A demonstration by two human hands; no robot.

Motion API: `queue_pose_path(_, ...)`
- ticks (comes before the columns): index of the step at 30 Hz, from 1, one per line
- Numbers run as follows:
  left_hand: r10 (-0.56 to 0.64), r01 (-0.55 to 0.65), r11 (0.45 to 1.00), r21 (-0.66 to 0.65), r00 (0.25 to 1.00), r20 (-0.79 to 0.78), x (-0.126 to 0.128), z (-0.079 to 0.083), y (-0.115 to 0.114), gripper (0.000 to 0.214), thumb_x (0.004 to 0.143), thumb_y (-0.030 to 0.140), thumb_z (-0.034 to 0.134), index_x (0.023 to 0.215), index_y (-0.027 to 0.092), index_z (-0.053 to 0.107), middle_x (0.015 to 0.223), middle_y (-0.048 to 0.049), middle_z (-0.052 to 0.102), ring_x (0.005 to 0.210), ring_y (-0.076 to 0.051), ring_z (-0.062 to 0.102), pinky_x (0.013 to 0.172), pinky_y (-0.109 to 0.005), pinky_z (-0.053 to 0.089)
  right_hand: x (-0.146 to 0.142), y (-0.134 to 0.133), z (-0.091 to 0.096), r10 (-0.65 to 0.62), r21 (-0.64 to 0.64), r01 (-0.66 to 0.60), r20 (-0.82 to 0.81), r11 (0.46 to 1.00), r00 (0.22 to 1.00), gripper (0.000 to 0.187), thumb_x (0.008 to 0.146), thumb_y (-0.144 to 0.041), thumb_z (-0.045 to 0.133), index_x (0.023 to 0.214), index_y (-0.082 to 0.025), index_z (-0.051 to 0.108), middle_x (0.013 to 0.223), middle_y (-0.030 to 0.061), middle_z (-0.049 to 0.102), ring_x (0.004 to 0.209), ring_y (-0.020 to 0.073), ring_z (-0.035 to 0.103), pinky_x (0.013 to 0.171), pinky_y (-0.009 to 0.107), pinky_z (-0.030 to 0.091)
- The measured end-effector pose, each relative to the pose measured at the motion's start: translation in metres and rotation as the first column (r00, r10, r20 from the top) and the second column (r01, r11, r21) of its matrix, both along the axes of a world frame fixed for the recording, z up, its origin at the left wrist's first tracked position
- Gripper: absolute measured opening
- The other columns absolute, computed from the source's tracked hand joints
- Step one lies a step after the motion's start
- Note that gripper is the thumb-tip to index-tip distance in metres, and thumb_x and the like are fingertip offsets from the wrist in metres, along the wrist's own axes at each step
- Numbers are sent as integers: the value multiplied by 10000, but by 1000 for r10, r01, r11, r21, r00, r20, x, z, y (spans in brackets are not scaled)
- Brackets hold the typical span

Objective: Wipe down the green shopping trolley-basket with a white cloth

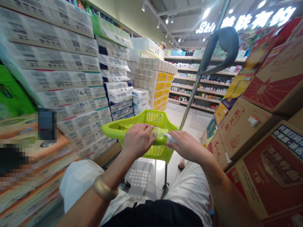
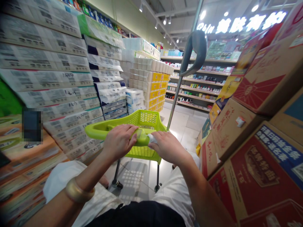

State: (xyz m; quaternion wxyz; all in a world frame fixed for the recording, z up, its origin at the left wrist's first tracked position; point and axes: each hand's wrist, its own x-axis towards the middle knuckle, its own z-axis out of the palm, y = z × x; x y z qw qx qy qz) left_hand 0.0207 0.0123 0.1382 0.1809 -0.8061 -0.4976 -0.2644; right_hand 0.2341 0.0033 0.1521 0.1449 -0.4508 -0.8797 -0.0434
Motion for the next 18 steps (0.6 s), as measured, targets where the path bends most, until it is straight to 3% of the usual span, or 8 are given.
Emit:
queue_pose_path(3,-3,3,1000,10,1000,3,0,0,0,366,925,367,376,1120,182,625,1057,-81,679,965,-257,599,884,-420,444,-7,-2,-3,-57,64,58,-13,996,998,261,974,-374,423,986,-184,602,920,53,667,887,186,596,777,293,381)
queue_pose_path(7,-7,7,1000,10,1000,-1,-1,0,0,375,932,376,367,1126,183,623,1070,-78,676,975,-254,599,891,-415,444,-8,-4,-28,-65,264,125,-222,956,973,345,998,-338,313,1022,-202,629,953,61,647,915,188,561,833,316,354)
queue_pose_path(13,-2,2,1000,4,1000,4,0,0,1,366,925,368,381,1126,190,629,1071,-73,679,970,-254,597,883,-416,447,1,9,-56,-69,334,337,-612,880,788,402,996,-310,273,994,-191,658,976,71,609,937,199,539,853,343,385)
queue_pose_path(15,3,-3,1000,7,1000,3,1,0,2,365,924,367,383,1122,189,632,1070,-73,679,968,-256,597,882,-418,447,-9,7,-58,-92,346,391,-637,853,765,369,989,-304,303,1011,-197,656,965,68,615,944,211,528,869,363,378)
queue_pose_path(18,8,-8,1000,16,1000,-5,0,-1,2,366,923,364,381,1123,187,631,1074,-71,679,965,-256,598,877,-417,446,-31,-2,-60,-77,419,369,-569,830,819,301,963,-294,378,1063,-213,650,999,67,621,989,231,506,932,405,337)
